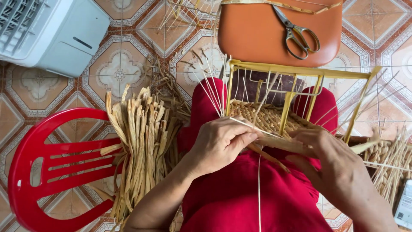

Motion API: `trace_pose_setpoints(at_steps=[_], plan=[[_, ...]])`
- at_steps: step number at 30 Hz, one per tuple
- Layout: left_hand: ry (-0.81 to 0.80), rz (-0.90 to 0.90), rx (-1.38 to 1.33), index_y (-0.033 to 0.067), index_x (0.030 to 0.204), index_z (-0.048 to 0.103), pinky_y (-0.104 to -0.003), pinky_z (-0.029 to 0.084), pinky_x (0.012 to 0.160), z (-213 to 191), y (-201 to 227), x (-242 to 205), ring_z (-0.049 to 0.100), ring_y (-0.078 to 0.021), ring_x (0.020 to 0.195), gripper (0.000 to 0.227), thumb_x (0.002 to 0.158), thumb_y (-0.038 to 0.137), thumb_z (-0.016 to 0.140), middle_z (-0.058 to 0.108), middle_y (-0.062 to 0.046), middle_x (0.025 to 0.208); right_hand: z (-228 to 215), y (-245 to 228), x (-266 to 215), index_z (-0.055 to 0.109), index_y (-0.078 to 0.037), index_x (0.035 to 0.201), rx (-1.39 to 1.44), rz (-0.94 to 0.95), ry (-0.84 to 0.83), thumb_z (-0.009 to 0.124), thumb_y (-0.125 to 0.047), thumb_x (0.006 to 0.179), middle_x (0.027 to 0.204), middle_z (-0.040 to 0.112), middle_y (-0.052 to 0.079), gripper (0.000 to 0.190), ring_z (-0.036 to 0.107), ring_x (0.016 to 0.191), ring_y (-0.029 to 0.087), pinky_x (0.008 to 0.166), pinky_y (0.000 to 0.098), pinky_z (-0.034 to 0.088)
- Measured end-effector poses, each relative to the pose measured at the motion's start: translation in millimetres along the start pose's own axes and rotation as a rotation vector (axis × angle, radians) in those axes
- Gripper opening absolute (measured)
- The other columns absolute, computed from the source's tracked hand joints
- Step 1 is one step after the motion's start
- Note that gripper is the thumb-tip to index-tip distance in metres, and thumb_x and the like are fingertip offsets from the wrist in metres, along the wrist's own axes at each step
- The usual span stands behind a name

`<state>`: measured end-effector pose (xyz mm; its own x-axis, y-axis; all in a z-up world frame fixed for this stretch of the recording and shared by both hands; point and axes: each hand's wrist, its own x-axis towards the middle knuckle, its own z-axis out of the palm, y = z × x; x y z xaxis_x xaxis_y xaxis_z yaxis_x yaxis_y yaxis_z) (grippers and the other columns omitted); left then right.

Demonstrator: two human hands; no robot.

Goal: The recorder is weaving a basket or container using dried plant fibers on a yellow metal frame.

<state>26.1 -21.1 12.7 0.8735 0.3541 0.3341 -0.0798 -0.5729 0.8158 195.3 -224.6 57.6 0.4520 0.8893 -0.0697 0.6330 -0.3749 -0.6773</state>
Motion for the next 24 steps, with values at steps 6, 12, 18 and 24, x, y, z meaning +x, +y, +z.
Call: trace_pose_setpoints(at_steps=[6, 12, 18, 24], plan=[[0.028, -0.031, -0.044, 0.0105, 0.107, 0.075, -0.032, 0.062, 0.085, -1, 3, -4, 0.076, -0.0162, 0.094, 0.010, 0.103, 0.017, 0.068, 0.079, -0.002, 0.101, -3, 17, -32, 0.071, -0.009, 0.109, -0.320, -0.194, 0.189, 0.075, -0.018, 0.087, 0.102, 0.073, 0.003, 0.024, 0.070, 0.087, 0.021, 0.078, 0.0375, 0.055], [0.017, -0.009, -0.027, 0.0067, 0.106, 0.075, -0.035, 0.062, 0.085, 2, -2, -9, 0.075, -0.0200, 0.095, 0.012, 0.103, 0.011, 0.063, 0.078, -0.007, 0.102, 22, 50, -40, 0.081, -0.018, 0.107, 0.104, 0.508, -0.258, 0.080, -0.023, 0.086, 0.091, 0.077, -0.002, 0.022, 0.074, 0.083, 0.013, 0.073, 0.0283, 0.063], [-0.021, -0.089, -0.005, 0.0062, 0.103, 0.075, -0.030, 0.063, 0.074, -1, -1, -2, 0.077, -0.0165, 0.084, 0.012, 0.101, 0.011, 0.065, 0.079, -0.006, 0.095, 16, 109, -80, 0.081, -0.006, 0.106, 0.510, 0.180, -0.126, 0.075, -0.012, 0.085, 0.105, 0.082, 0.009, 0.023, 0.076, 0.092, 0.021, 0.077, 0.0337, 0.063], [-0.032, -0.168, -0.038, 0.0088, 0.098, 0.077, -0.028, 0.065, 0.067, 3, -13, -10, 0.077, -0.0143, 0.077, 0.012, 0.099, 0.013, 0.065, 0.080, -0.005, 0.090, -7, 210, -94, 0.067, 0.007, 0.121, 0.767, 0.501, 0.667, 0.058, -0.009, 0.111, 0.109, 0.072, 0.018, 0.021, 0.071, 0.101, 0.025, 0.088, 0.0372, 0.060]])
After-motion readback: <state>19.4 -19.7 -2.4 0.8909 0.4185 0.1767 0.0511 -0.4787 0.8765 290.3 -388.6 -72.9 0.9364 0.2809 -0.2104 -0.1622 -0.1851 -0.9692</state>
